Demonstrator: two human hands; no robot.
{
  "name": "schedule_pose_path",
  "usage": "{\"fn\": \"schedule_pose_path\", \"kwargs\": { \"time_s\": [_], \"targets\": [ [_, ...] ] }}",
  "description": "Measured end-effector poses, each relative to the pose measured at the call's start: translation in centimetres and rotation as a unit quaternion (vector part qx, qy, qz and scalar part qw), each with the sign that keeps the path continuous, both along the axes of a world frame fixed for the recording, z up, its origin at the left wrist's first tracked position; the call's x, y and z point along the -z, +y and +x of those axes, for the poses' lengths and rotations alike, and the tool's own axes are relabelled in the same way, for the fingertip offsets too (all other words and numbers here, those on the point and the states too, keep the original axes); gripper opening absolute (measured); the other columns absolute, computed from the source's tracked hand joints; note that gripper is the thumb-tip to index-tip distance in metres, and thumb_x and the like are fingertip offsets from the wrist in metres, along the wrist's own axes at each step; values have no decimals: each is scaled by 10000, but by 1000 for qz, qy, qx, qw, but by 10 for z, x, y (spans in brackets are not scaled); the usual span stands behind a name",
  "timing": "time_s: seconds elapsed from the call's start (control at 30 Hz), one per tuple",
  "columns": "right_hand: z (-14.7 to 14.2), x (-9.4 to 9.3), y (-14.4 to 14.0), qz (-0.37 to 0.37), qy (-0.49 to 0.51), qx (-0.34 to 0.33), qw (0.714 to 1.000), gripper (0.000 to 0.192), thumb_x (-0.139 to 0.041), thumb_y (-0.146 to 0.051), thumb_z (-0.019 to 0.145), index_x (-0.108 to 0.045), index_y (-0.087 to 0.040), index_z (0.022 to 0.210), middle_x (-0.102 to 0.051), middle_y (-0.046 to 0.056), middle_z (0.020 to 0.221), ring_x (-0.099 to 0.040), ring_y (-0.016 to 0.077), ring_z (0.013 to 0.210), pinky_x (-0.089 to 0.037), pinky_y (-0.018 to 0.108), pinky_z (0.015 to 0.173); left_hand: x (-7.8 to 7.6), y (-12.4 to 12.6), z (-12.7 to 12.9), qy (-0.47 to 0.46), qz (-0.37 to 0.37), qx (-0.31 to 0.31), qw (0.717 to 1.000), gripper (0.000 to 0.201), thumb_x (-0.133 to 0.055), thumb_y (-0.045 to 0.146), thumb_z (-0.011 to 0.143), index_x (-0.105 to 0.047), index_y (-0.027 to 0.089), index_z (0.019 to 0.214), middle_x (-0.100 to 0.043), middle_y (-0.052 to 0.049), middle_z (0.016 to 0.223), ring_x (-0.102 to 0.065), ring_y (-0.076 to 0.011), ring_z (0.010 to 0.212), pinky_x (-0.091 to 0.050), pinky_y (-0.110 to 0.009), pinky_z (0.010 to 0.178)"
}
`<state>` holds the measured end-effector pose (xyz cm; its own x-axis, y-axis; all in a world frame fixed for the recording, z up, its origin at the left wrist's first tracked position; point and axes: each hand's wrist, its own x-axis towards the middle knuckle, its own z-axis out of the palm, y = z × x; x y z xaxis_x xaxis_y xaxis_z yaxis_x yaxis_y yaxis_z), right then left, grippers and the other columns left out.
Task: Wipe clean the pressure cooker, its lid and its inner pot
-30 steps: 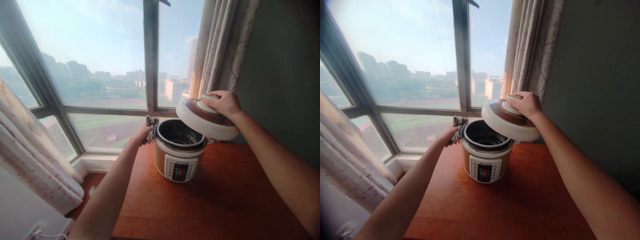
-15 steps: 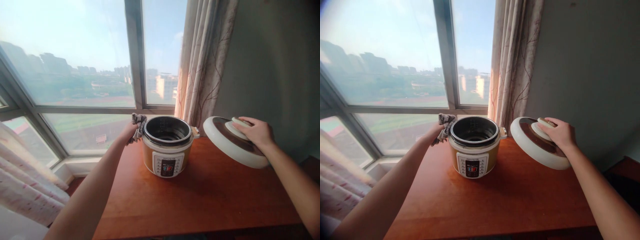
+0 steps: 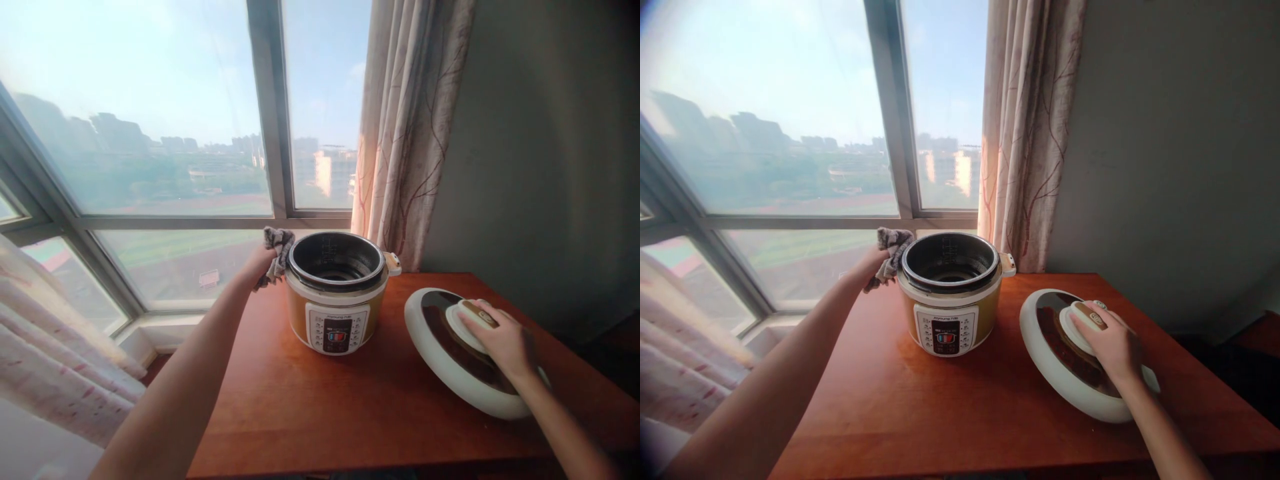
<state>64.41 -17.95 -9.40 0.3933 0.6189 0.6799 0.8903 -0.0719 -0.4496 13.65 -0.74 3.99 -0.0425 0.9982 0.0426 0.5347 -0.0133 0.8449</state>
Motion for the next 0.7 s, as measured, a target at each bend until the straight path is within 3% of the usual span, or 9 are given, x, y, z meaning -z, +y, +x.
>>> {"fn": "schedule_pose_path", "kwargs": {
  "time_s": [0.33,0.53,0.7],
  "targets": [
    [-25,23,1,-42,-51,29,997,645,-497,-736,807,-729,-213,1104,-731,106,1087,-689,294,856,-494,365,698,3,3,-3,-16,-8,7,1000,472,-554,587,809,-651,133,893,-635,-81,527,-611,-219,396,-465,-279,374],
    [-31,32,6,-30,-63,11,998,647,-473,-712,835,-712,-186,1126,-728,126,1074,-680,302,899,-492,369,740,-3,-5,2,-14,-22,-4,1000,474,-546,580,818,-661,126,897,-638,-89,526,-583,-215,362,-422,-277,332],
    [-33,37,8,-57,-59,14,997,650,-460,-709,836,-687,-202,1173,-719,123,1110,-676,306,916,-500,385,742,2,0,-2,8,-34,-8,999,527,-498,624,840,-656,123,885,-610,-89,472,-572,-218,345,-423,-279,330]
  ]
}}
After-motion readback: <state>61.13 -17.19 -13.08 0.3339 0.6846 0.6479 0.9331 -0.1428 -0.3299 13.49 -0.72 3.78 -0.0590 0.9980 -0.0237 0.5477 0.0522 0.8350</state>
